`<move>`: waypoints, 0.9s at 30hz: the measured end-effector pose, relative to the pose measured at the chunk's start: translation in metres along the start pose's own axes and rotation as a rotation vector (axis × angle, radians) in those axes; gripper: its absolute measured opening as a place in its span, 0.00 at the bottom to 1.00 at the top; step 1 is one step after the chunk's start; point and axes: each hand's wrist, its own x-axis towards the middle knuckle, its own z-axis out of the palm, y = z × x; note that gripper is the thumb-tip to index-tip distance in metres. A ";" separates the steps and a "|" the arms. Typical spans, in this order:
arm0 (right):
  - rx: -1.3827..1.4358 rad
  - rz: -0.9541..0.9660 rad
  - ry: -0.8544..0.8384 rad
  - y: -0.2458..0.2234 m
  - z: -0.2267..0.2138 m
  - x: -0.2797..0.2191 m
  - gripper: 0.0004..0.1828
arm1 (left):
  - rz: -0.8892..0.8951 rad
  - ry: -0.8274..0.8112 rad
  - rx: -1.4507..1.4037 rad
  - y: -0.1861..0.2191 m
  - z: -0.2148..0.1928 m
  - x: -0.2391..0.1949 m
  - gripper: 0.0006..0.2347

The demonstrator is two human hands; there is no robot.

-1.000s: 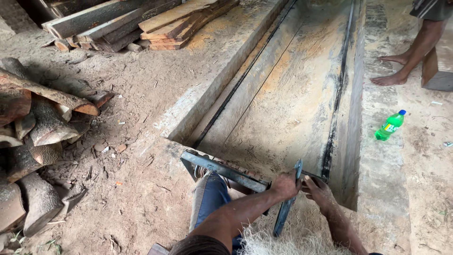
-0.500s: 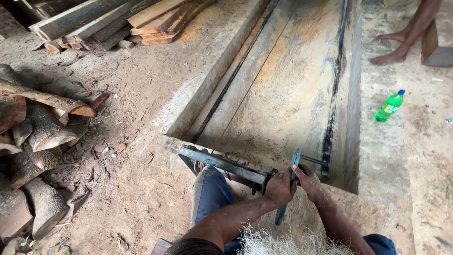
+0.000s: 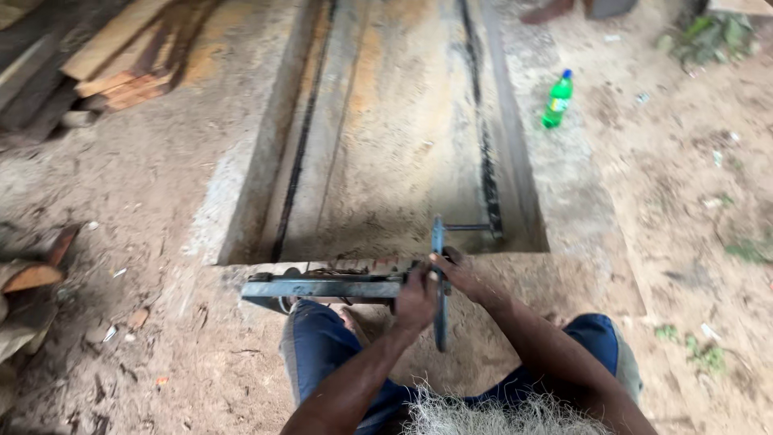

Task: The person sits on the ground and turns a handwheel to operate a manual sawing machine. The person uses both hands to rotate the wheel, which moves a cutting mechanism along a track.

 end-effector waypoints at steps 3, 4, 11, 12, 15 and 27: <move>-0.057 -0.065 -0.036 -0.009 0.001 -0.007 0.27 | 0.124 0.133 0.141 -0.016 -0.009 0.015 0.17; -0.029 -0.052 -0.068 -0.011 0.001 -0.011 0.27 | 0.029 0.080 0.125 -0.024 -0.010 0.023 0.17; -0.042 0.048 -0.073 -0.003 0.005 -0.008 0.30 | 0.397 -0.101 0.574 -0.095 0.029 0.121 0.11; -0.014 0.042 -0.074 0.003 0.009 -0.007 0.30 | 0.689 0.000 0.619 -0.100 0.035 0.132 0.09; 0.012 0.023 -0.090 0.014 0.011 -0.009 0.32 | -0.041 -0.416 0.446 -0.085 0.060 0.174 0.24; 0.029 -0.103 -0.019 0.097 0.033 0.017 0.19 | -0.125 -0.407 0.264 -0.094 0.092 0.200 0.17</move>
